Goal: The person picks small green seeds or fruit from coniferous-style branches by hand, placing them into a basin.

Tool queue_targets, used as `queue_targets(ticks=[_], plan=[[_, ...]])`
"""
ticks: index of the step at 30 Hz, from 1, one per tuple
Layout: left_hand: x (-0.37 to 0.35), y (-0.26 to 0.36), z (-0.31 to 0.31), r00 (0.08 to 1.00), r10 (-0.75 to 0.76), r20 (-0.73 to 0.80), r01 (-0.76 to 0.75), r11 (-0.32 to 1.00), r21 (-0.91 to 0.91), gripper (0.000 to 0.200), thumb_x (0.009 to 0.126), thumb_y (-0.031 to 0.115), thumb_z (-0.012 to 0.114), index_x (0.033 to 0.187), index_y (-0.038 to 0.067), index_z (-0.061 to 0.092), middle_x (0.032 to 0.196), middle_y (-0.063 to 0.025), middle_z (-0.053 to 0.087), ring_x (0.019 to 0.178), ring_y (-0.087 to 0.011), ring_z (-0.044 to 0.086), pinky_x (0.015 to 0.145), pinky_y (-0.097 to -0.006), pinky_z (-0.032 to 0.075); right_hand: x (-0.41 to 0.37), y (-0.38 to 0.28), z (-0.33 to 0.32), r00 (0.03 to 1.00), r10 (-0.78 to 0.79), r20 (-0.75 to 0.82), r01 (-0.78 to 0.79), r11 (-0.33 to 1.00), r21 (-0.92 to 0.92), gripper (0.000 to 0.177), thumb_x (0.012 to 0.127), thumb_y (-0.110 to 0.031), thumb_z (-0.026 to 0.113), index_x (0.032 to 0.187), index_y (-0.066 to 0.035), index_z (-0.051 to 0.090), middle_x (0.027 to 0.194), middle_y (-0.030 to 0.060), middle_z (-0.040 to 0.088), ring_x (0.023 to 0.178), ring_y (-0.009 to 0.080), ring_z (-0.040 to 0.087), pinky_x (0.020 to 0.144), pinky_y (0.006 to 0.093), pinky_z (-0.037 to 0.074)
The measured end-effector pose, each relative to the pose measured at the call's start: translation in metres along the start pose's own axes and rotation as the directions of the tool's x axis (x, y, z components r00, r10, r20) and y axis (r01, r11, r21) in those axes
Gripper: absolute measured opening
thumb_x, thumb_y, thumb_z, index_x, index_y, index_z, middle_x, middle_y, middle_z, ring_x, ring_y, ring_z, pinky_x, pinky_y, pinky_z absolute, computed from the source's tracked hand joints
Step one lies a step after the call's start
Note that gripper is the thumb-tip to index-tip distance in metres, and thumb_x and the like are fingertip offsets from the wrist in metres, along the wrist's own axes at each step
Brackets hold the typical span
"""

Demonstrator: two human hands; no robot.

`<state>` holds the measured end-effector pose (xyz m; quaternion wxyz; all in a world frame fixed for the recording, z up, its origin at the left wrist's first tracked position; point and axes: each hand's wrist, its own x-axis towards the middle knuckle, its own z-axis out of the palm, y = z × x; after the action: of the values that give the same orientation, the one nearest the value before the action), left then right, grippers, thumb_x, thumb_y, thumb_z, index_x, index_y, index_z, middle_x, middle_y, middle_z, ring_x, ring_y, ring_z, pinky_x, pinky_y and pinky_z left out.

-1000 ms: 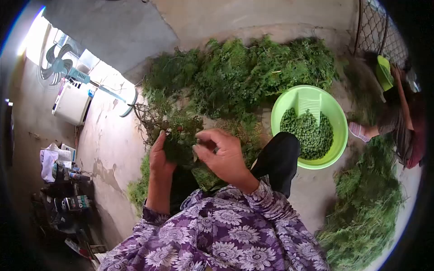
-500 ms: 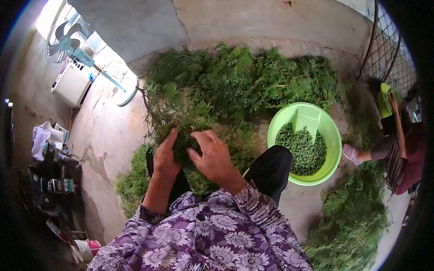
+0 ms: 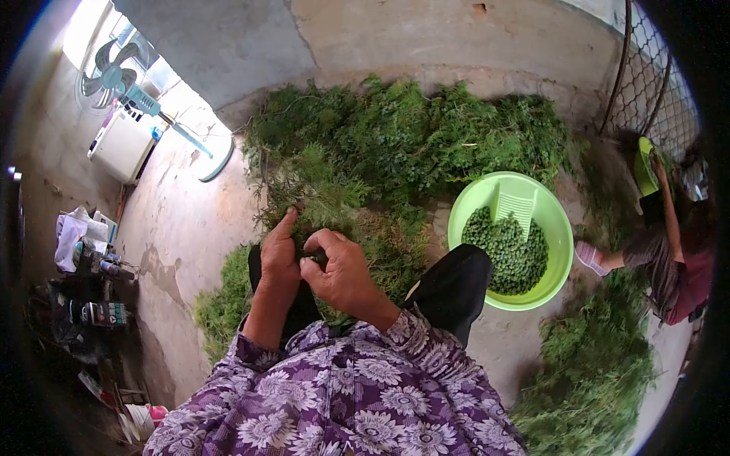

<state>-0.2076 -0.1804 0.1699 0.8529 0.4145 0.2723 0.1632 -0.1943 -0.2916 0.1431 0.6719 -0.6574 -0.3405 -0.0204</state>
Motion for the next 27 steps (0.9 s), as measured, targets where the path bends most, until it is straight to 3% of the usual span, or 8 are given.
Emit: queue_targets(ticks=[4,6,9,11,13,17,19,27], plan=[[0.028,-0.009,-0.021,0.999,-0.044,0.015,0.044,0.999,0.007,0.026,0.086,0.024,0.048,0.097,0.001,0.053,0.089,-0.0094,0.058,0.079,-0.0220,0.057,0.070,-0.0344,0.047,-0.009,-0.004,-0.003,0.972,0.200,0.121,-0.223,0.946,0.233,0.012,0.073,-0.005,0.051,0.085,-0.002,0.051,0.065,0.0035,0.049,0.053,0.0076,0.046,0.047,0.0211,0.036],[0.032,0.004,-0.023,0.995,-0.080,0.053,0.085,0.992,-0.089,0.026,0.085,0.024,0.047,0.094,0.001,0.054,0.086,-0.0104,0.059,0.077,-0.0236,0.058,0.069,-0.0365,0.047,-0.013,-0.009,-0.009,0.863,0.359,0.356,-0.505,0.650,0.568,0.007,0.081,-0.007,0.046,0.084,-0.003,0.051,0.061,0.0001,0.045,0.050,0.0048,0.043,0.043,0.0181,0.033],[0.035,0.018,-0.040,0.990,-0.101,0.096,0.113,0.985,-0.131,0.024,0.086,0.025,0.044,0.089,0.003,0.054,0.079,-0.0095,0.059,0.069,-0.0233,0.057,0.065,-0.0372,0.047,-0.015,-0.006,-0.019,0.770,0.405,0.493,-0.621,0.303,0.723,0.011,0.087,-0.012,0.045,0.084,-0.003,0.051,0.061,-0.0002,0.044,0.049,0.0045,0.041,0.041,0.0180,0.032],[0.060,0.013,-0.073,0.959,-0.106,0.262,0.172,0.955,-0.242,0.022,0.086,0.025,0.044,0.083,0.005,0.053,0.071,-0.0072,0.056,0.061,-0.0211,0.053,0.058,-0.0364,0.046,-0.016,0.000,-0.025,0.772,0.448,0.451,-0.601,0.285,0.747,0.013,0.087,-0.015,0.046,0.085,-0.003,0.051,0.064,0.0007,0.047,0.050,0.0048,0.043,0.041,0.0175,0.032],[0.049,0.021,-0.057,0.986,-0.167,0.015,0.165,0.946,-0.279,0.021,0.085,0.025,0.045,0.079,0.006,0.052,0.065,-0.0047,0.052,0.054,-0.0187,0.048,0.052,-0.0334,0.044,-0.018,0.007,-0.031,0.771,0.489,0.407,-0.578,0.270,0.770,0.016,0.088,-0.018,0.046,0.086,-0.003,0.052,0.066,0.0015,0.050,0.051,0.0051,0.045,0.041,0.0170,0.033],[0.049,0.022,-0.057,0.991,-0.127,-0.039,0.115,0.969,-0.217,0.021,0.085,0.025,0.046,0.077,0.006,0.051,0.063,-0.0046,0.050,0.053,-0.0179,0.047,0.049,-0.0298,0.043,-0.020,0.019,-0.042,0.776,0.534,0.334,-0.567,0.360,0.741,0.014,0.084,-0.017,0.054,0.091,-0.005,0.054,0.079,0.0003,0.055,0.064,0.0053,0.052,0.043,0.0163,0.035],[0.049,0.025,-0.058,0.942,-0.292,0.168,0.336,0.857,-0.391,0.020,0.085,0.025,0.047,0.079,0.007,0.050,0.064,-0.0041,0.049,0.052,-0.0172,0.046,0.046,-0.0274,0.040,-0.014,0.018,-0.046,0.779,0.573,0.255,-0.539,0.404,0.739,0.014,0.083,-0.017,0.055,0.091,-0.006,0.055,0.079,-0.0004,0.055,0.063,0.0049,0.052,0.044,0.0169,0.036],[0.033,0.015,-0.050,0.935,-0.216,0.281,0.264,0.953,-0.146,0.017,0.086,0.027,0.046,0.084,0.010,0.047,0.069,-0.0018,0.049,0.051,-0.0118,0.043,0.042,-0.0249,0.033,0.010,0.019,-0.054,0.838,0.519,0.169,-0.488,0.573,0.659,0.025,0.079,-0.016,0.059,0.102,-0.006,0.054,0.082,-0.0014,0.055,0.065,0.0042,0.050,0.047,0.0175,0.036]])
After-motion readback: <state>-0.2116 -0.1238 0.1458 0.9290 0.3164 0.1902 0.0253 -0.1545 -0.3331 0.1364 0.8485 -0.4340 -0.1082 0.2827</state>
